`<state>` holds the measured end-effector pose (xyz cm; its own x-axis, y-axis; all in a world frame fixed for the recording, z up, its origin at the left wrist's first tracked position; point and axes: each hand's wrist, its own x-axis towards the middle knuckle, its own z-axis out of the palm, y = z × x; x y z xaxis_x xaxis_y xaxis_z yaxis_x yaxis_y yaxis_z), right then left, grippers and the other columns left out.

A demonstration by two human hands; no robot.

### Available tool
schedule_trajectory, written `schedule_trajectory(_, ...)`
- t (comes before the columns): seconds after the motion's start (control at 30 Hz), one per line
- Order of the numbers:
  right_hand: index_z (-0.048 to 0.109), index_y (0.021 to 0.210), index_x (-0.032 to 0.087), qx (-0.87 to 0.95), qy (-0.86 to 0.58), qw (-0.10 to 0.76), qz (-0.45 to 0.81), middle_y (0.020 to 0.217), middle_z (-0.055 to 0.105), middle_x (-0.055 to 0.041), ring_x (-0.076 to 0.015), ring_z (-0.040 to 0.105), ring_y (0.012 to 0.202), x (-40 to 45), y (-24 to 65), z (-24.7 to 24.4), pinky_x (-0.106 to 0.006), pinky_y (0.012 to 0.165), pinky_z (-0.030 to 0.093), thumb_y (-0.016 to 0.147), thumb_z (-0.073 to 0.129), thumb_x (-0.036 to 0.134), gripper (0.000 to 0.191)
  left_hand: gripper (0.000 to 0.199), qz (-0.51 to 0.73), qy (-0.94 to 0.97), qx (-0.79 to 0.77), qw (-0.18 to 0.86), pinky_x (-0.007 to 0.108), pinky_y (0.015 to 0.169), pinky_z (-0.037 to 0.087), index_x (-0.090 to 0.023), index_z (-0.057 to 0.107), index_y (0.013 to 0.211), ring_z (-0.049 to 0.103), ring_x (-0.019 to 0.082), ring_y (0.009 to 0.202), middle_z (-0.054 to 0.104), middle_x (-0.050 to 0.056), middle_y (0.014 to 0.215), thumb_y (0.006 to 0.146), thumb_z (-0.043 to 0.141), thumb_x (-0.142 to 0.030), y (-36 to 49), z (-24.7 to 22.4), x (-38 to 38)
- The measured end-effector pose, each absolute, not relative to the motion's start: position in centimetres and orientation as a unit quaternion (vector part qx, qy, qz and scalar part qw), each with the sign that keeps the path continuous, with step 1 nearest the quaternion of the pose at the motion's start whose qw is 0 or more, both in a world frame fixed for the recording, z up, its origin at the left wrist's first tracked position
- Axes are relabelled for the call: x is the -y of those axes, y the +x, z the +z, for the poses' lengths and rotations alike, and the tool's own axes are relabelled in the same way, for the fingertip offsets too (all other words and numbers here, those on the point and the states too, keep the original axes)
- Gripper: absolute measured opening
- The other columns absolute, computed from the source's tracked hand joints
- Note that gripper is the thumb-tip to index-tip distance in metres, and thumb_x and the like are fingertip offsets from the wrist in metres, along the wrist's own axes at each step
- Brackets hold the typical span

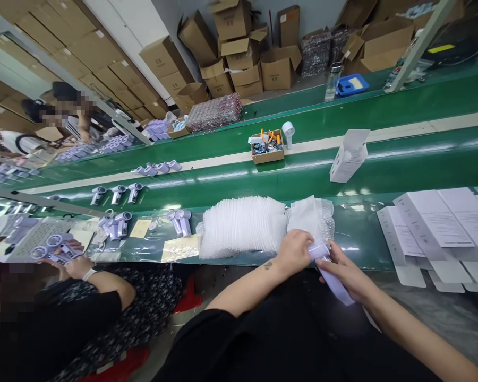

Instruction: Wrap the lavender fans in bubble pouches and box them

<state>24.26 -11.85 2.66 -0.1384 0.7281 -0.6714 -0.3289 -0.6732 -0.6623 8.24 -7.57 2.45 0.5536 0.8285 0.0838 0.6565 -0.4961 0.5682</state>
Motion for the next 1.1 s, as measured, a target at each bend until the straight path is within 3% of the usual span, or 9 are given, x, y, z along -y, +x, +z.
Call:
schedule_trajectory(0.13,0.043,0.104,0.029,0.161,-0.544,0.391,0.725,0.081,0.061,0.0042,-0.0171,0.062,0.063,11.1,24.0,2.5,-0.032,0.049,0.055,0.061,0.073,0.014,0.054,0.017,0.134,0.915,-0.329,0.191,0.036,0.077,0.042,-0.014,0.057,0.089,0.052,0.023,0.083,0.057,0.011,0.083,0.080,0.043,-0.014,7.3,2.8,7.8)
schedule_trajectory(0.23,0.044,0.091,0.026,0.104,-0.536,0.433,0.718,0.074,0.063,0.0034,-0.0183,0.064,0.062,10.7,23.4,2.3,-0.033,0.052,0.056,0.064,0.073,0.017,0.041,0.017,0.157,0.893,-0.336,0.254,0.033,0.079,0.043,-0.014,0.054,0.095,0.051,0.021,0.085,0.056,0.009,0.087,0.086,0.040,-0.015,5.8,2.7,7.3)
schedule_trajectory(0.4,0.044,0.082,0.023,0.058,-0.521,0.458,0.718,0.068,0.066,0.0010,-0.0159,0.064,0.056,10.2,21.7,3.6,-0.027,0.053,0.055,0.071,0.070,0.023,0.029,0.027,0.216,0.849,-0.348,0.333,0.033,0.083,0.043,-0.017,0.052,0.101,0.049,0.020,0.093,0.052,0.008,0.097,0.081,0.058,-0.035,4.7,2.0,3.8)
schedule_trajectory(0.5,0.048,0.081,0.023,0.044,-0.545,0.458,0.701,0.069,0.067,-0.0006,-0.0157,0.064,0.056,10.5,21.0,4.3,-0.025,0.051,0.054,0.074,0.068,0.028,0.022,0.015,0.199,0.866,-0.342,0.305,0.030,0.078,0.045,-0.017,0.054,0.096,0.052,0.017,0.084,0.052,0.007,0.090,0.088,0.046,-0.027,4.6,1.6,3.0)
schedule_trajectory(0.67,0.052,0.081,0.023,0.047,-0.541,0.480,0.689,0.067,0.066,0.0024,-0.0147,0.063,0.056,11.4,20.7,3.6,-0.024,0.052,0.052,0.071,0.070,0.027,0.020,0.020,0.150,0.920,-0.244,0.266,0.029,0.073,0.046,-0.015,0.057,0.092,0.055,0.018,0.078,0.057,0.009,0.084,0.088,0.039,-0.023,4.4,3.1,5.3)
schedule_trajectory(0.73,0.053,0.079,0.023,0.055,-0.557,0.481,0.675,0.064,0.064,0.0032,-0.0147,0.061,0.055,11.6,20.9,3.2,-0.025,0.052,0.051,0.071,0.069,0.028,0.019,0.020,0.142,0.907,-0.236,0.320,0.027,0.069,0.046,-0.016,0.058,0.086,0.056,0.017,0.074,0.060,0.007,0.081,0.088,0.042,-0.028,4.7,4.1,5.7)
schedule_trajectory(0.87,0.048,0.068,0.022,0.130,-0.642,0.431,0.620,0.054,0.057,0.0046,-0.0138,0.057,0.050,12.4,22.0,4.3,-0.024,0.046,0.045,0.071,0.068,0.036,0.024,0.018,0.141,0.789,-0.377,0.465,0.020,0.054,0.041,-0.016,0.059,0.075,0.051,0.011,0.055,0.056,-0.001,0.058,0.083,0.050,-0.029,5.4,6.0,4.6)
schedule_trajectory(0.97,0.046,0.065,0.022,0.286,-0.682,0.366,0.565,0.056,0.056,0.0042,-0.0132,0.055,0.054,13.6,23.6,7.1,-0.024,0.051,0.045,0.073,0.066,0.038,0.027,0.014,0.091,0.695,-0.412,0.582,0.018,0.044,0.035,-0.016,0.060,0.082,0.047,0.009,0.043,0.048,-0.006,0.047,0.077,0.055,-0.028,5.4,8.1,4.0)
schedule_trajectory(1.1,0.047,0.067,0.022,0.417,-0.667,0.270,0.556,0.054,0.055,0.0033,-0.0124,0.051,0.051,15.2,25.2,11.0,-0.024,0.050,0.040,0.080,0.057,0.042,0.026,0.020,0.047,0.621,-0.361,0.695,0.016,0.038,0.030,-0.015,0.060,0.086,0.046,0.007,0.037,0.049,-0.007,0.047,0.070,0.060,-0.026,4.9,11.4,3.8)
